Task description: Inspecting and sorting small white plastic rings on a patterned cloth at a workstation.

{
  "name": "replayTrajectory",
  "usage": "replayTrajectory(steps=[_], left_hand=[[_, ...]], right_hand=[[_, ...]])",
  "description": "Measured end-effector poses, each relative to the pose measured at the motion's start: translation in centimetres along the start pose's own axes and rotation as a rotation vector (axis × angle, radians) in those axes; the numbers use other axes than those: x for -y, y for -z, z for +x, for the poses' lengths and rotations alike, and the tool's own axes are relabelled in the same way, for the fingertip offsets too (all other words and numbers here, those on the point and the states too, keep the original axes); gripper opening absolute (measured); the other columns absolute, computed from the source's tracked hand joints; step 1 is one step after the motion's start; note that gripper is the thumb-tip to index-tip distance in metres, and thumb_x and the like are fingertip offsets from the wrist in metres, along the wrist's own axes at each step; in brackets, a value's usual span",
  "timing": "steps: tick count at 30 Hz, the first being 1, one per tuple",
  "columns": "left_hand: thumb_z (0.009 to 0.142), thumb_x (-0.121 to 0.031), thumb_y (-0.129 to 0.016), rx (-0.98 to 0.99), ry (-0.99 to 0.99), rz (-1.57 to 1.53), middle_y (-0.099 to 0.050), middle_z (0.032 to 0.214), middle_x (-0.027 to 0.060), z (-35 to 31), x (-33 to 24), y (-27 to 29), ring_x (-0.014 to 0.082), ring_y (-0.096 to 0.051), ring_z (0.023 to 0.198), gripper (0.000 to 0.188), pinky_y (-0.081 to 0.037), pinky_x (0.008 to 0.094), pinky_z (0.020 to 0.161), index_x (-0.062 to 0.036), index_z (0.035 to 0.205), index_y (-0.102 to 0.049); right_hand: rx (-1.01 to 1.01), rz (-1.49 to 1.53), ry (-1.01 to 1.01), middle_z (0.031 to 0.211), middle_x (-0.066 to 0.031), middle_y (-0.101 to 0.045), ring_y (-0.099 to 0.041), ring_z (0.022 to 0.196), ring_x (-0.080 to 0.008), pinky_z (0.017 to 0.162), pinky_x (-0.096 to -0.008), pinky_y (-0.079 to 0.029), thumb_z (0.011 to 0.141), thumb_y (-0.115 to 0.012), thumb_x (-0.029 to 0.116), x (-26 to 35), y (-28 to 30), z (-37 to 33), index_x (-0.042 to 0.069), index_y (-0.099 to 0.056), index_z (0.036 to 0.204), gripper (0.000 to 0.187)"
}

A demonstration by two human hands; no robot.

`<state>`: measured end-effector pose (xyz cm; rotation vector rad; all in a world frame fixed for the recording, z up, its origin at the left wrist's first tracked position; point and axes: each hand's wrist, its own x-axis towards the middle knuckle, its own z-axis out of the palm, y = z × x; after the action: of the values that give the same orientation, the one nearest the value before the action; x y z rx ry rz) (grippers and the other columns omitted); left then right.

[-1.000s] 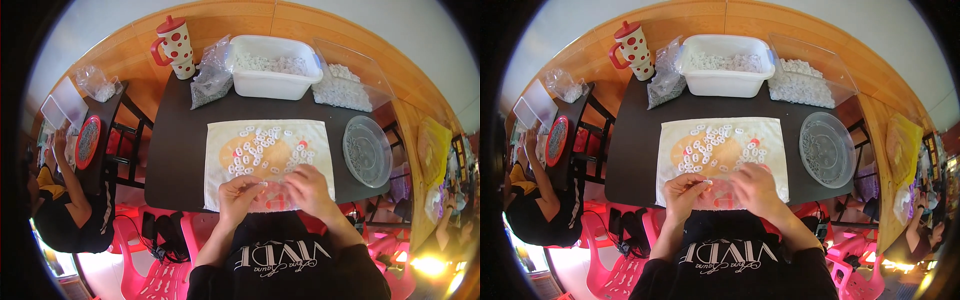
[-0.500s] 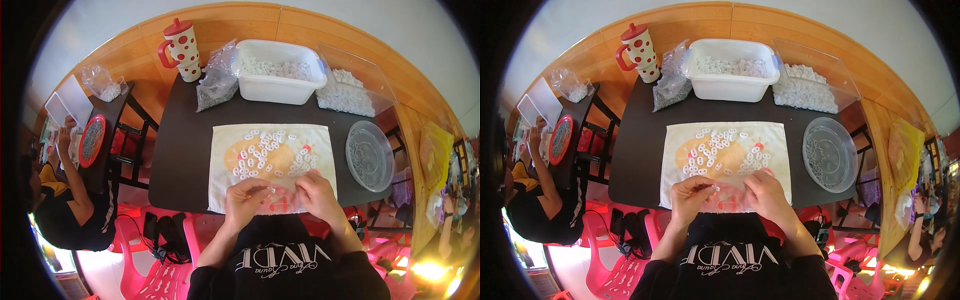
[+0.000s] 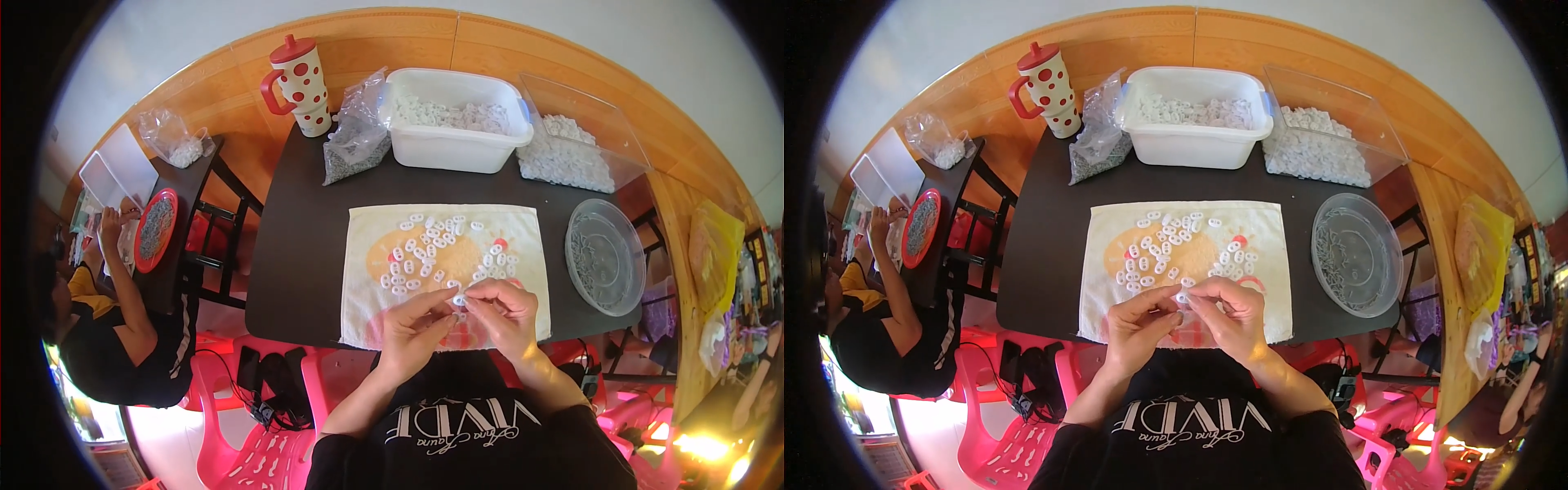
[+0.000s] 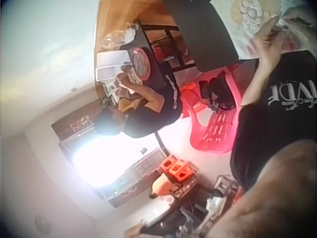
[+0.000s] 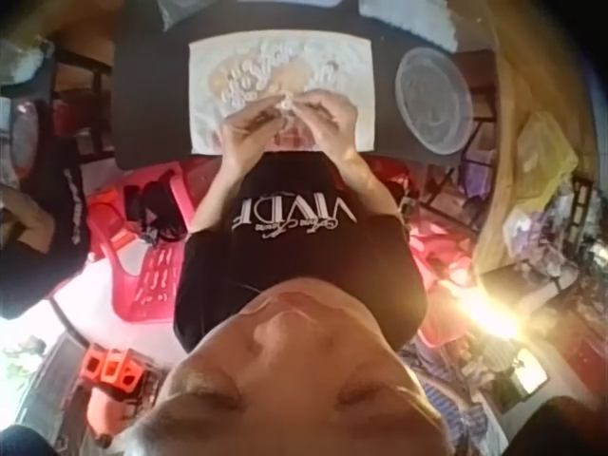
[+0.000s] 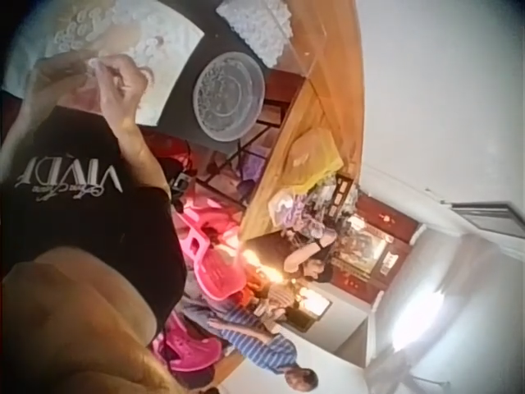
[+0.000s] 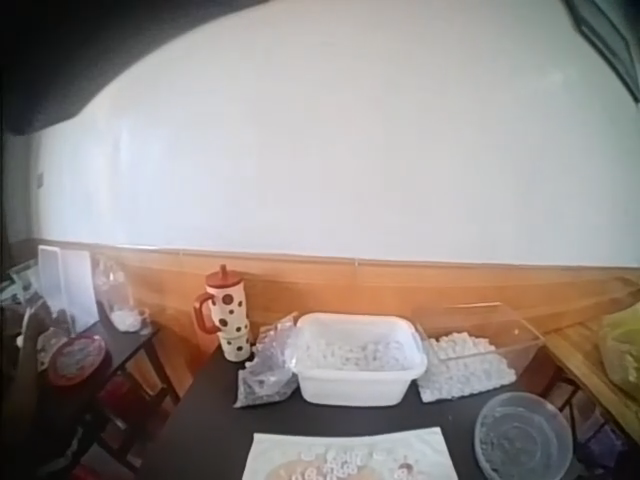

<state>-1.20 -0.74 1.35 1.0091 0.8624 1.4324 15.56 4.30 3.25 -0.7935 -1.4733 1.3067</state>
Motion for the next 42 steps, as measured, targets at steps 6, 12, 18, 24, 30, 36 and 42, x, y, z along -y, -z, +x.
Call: replayTrajectory(steps=[6, 12, 18, 24, 30, 36, 42], left_hand=[[0.087, 0.015, -0.061, -0.007, -0.054, 0.034, -0.063, 0.098, 0.0052, 0.0, -0.1, -0.1, 0.0077, -0.060, 0.084, 0.039, -0.049, 0.0206, 0.071, 0.0009, 0.124, -0.064], [0.086, 0.015, -0.062, -0.026, -0.067, 0.080, -0.063, 0.096, 0.0061, 0.0, -0.2, 0.0, 0.0084, -0.061, 0.086, 0.033, -0.049, 0.0203, 0.073, 0.0026, 0.116, -0.067], [0.086, 0.013, -0.063, -0.074, -0.056, 0.131, -0.065, 0.093, 0.0058, -0.1, -0.6, -0.1, 0.0085, -0.062, 0.081, 0.028, -0.050, 0.0205, 0.069, 0.0037, 0.112, -0.069], [0.088, 0.013, -0.063, -0.057, -0.095, 0.173, -0.065, 0.094, 0.0064, -0.3, -0.5, -0.1, 0.0087, -0.063, 0.078, 0.026, -0.050, 0.0207, 0.064, 0.0039, 0.112, -0.069], [0.090, 0.012, -0.061, -0.030, -0.097, 0.102, -0.066, 0.096, 0.0070, -0.6, -0.2, -0.1, 0.0094, -0.063, 0.079, 0.026, -0.052, 0.0207, 0.064, 0.0030, 0.113, -0.069], [0.084, 0.017, -0.062, -0.079, -0.092, 0.050, -0.066, 0.091, 0.0092, -0.7, -0.4, -0.6, 0.0126, -0.064, 0.075, 0.031, -0.054, 0.0223, 0.065, 0.0049, 0.112, -0.069], [0.083, 0.016, -0.064, -0.054, -0.086, 0.108, -0.064, 0.090, 0.0073, -0.8, -1.2, -0.9, 0.0109, -0.060, 0.079, 0.034, -0.049, 0.0209, 0.068, 0.0041, 0.115, -0.069]], right_hand=[[0.027, -0.061, 0.040, 0.090, -0.0102, -0.068, -0.063, 0.082, -0.0121, 0.072, -0.0230, -0.048, 0.085, -0.062, -0.015, -0.3, 0.1, -0.2, -0.007, -0.066, 0.093, 0.012], [0.097, -0.142, 0.118, 0.090, -0.0112, -0.068, -0.063, 0.081, -0.0161, 0.074, -0.0265, -0.049, 0.084, -0.062, -0.016, -0.2, 0.4, -0.1, -0.007, -0.066, 0.094, 0.014], [0.205, -0.196, 0.161, 0.092, -0.0133, -0.069, -0.065, 0.082, -0.0185, 0.074, -0.0272, -0.050, 0.079, -0.066, -0.014, 0.7, 0.7, 0.3, -0.007, -0.067, 0.100, 0.022], [0.233, -0.326, 0.313, 0.093, -0.0158, -0.069, -0.067, 0.079, -0.0232, 0.068, -0.0297, -0.052, 0.078, -0.071, -0.010, 0.8, 0.8, 0.3, -0.005, -0.066, 0.104, 0.027], [0.214, -0.372, 0.411, 0.091, -0.0158, -0.069, -0.068, 0.076, -0.0255, 0.064, -0.0304, -0.052, 0.078, -0.072, -0.008, 0.9, 0.7, 0.1, -0.006, -0.066, 0.103, 0.026], [0.158, -0.343, 0.479, 0.087, -0.0130, -0.066, -0.065, 0.075, -0.0233, 0.061, -0.0295, -0.050, 0.077, -0.070, -0.012, 0.5, 0.1, -0.3, -0.004, -0.065, 0.107, 0.032], [0.132, -0.322, 0.426, 0.093, -0.0163, -0.069, -0.067, 0.078, -0.0232, 0.066, -0.0290, -0.053, 0.078, -0.074, -0.007, 0.1, 0.3, -0.8, -0.006, -0.066, 0.106, 0.029]])
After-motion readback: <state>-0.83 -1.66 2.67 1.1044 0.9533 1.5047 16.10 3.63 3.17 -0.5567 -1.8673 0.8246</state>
